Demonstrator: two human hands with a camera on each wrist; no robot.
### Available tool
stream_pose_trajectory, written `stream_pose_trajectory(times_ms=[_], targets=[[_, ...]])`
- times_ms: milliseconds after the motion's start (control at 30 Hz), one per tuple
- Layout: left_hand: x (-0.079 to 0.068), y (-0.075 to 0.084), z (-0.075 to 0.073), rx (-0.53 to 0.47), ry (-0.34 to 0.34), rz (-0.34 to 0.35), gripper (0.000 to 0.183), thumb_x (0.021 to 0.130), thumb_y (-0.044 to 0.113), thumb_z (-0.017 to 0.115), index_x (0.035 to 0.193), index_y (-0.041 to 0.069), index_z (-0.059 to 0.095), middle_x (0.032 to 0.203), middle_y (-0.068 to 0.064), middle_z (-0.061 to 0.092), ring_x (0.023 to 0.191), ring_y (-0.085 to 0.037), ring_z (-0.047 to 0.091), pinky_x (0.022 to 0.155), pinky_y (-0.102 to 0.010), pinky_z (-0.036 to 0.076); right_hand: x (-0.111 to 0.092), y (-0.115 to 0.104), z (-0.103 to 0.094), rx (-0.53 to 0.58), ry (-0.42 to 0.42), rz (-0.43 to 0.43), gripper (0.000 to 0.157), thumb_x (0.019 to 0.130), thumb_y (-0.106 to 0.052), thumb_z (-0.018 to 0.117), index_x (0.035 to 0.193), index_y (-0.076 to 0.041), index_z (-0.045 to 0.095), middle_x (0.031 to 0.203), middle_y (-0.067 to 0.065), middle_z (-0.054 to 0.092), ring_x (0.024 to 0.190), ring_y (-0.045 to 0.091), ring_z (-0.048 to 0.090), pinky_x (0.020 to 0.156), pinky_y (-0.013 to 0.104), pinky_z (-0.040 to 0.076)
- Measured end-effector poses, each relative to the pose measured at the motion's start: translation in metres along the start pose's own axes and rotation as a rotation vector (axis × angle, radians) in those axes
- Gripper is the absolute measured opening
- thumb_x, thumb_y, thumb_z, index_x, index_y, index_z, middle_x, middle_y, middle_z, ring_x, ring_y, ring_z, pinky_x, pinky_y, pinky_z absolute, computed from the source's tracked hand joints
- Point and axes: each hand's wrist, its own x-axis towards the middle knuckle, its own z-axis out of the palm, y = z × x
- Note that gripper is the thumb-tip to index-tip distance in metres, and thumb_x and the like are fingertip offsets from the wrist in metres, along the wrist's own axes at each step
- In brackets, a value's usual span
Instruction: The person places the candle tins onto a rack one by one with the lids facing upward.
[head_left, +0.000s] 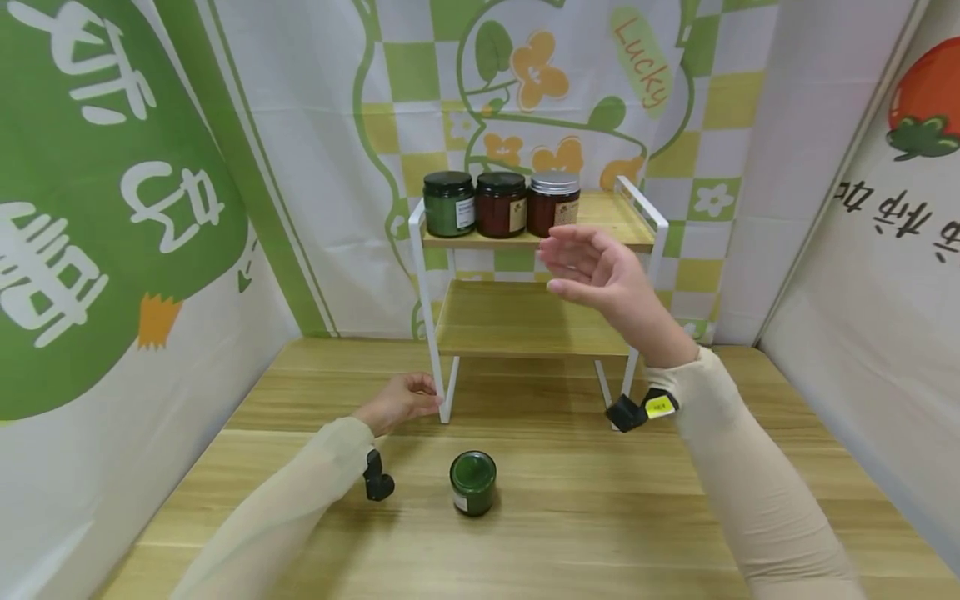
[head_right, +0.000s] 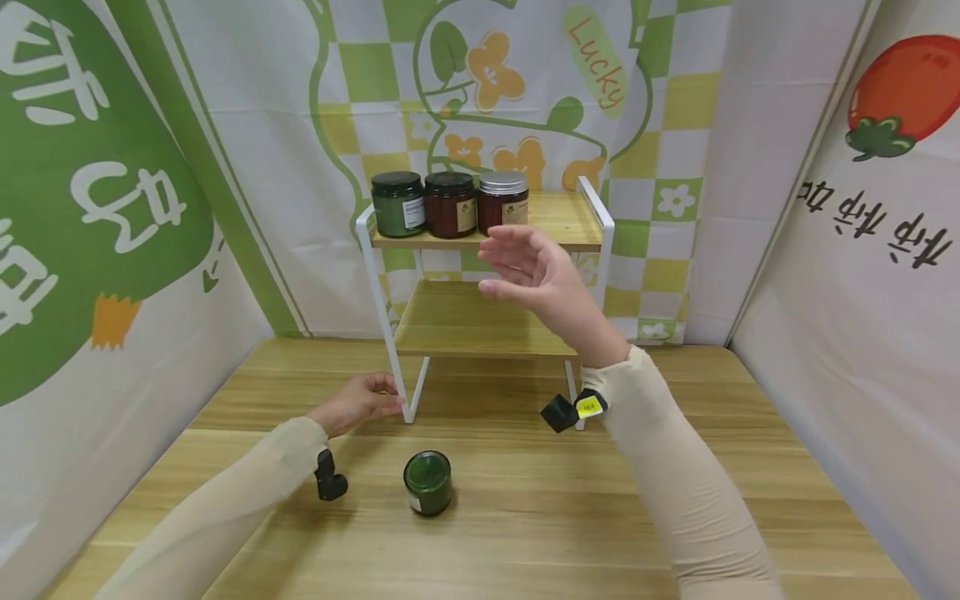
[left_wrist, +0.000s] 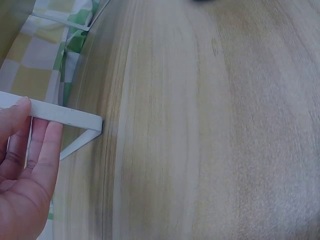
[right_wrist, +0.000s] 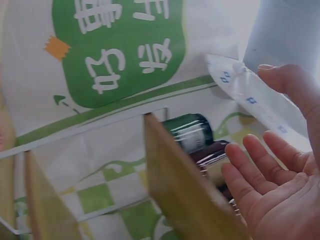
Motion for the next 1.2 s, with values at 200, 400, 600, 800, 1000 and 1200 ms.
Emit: stream_pose_trajectory(times_ms=[200,400,600,800,1000,1200], targets=[[0.001,-0.001,0.000,-0.023,-0.007,-0.003,0.010,0.093,-0.005,0.059,0.095,0.002,0.052,0.095,-0.004,0.054,0.090,-0.016,0.061,0.089,-0.029,0.056,-0.030,0.034,0.011,-0.012,-0.004,-0.021,0.055,0.085,-0.001,0.072,0.132,0.005,0.043,0.125,0.006,0.058,0.118,0.016,0.057,0.103,0.028,0.048],[0.001,0.000,0.000,-0.025,-0.011,0.006,0.011,0.093,-0.005,0.059,0.092,0.004,0.052,0.093,-0.003,0.054,0.086,-0.012,0.061,0.085,-0.025,0.057,-0.053,0.064,0.021,0.012,0.005,-0.040,0.052,0.084,0.002,0.072,0.129,0.007,0.045,0.122,0.007,0.060,0.116,0.018,0.058,0.103,0.030,0.048],[0.000,0.000,0.000,-0.013,-0.001,-0.005,0.011,0.092,-0.005,0.060,0.093,0.003,0.053,0.094,-0.004,0.054,0.087,-0.013,0.061,0.091,-0.031,0.056,-0.073,0.090,0.032,-0.002,-0.033,0.019,0.052,0.085,-0.001,0.072,0.127,0.010,0.045,0.121,0.012,0.058,0.115,0.019,0.058,0.101,0.028,0.049],[0.000,0.000,0.000,-0.047,-0.013,-0.016,0.011,0.093,-0.008,0.057,0.100,-0.001,0.051,0.096,-0.006,0.054,0.095,-0.019,0.062,0.087,-0.026,0.056,-0.093,0.111,0.043,-0.027,-0.071,0.105,0.052,0.085,-0.005,0.073,0.127,0.009,0.046,0.122,0.020,0.056,0.117,0.026,0.058,0.100,0.026,0.049],[0.000,0.000,0.000,-0.057,-0.021,0.000,0.012,0.093,-0.009,0.055,0.099,-0.001,0.051,0.098,-0.010,0.055,0.093,-0.018,0.062,0.084,-0.023,0.056,-0.108,0.129,0.050,-0.069,-0.087,0.195,0.049,0.085,-0.008,0.074,0.126,0.003,0.050,0.125,0.019,0.056,0.116,0.028,0.057,0.099,0.024,0.050],[-0.002,0.001,0.001,-0.052,-0.004,-0.002,0.013,0.092,-0.009,0.057,0.100,-0.001,0.052,0.096,-0.005,0.054,0.093,-0.019,0.063,0.082,-0.023,0.057,-0.118,0.145,0.058,-0.104,-0.122,0.256,0.049,0.084,-0.008,0.075,0.125,0.004,0.051,0.122,0.019,0.057,0.114,0.029,0.057,0.099,0.029,0.050]])
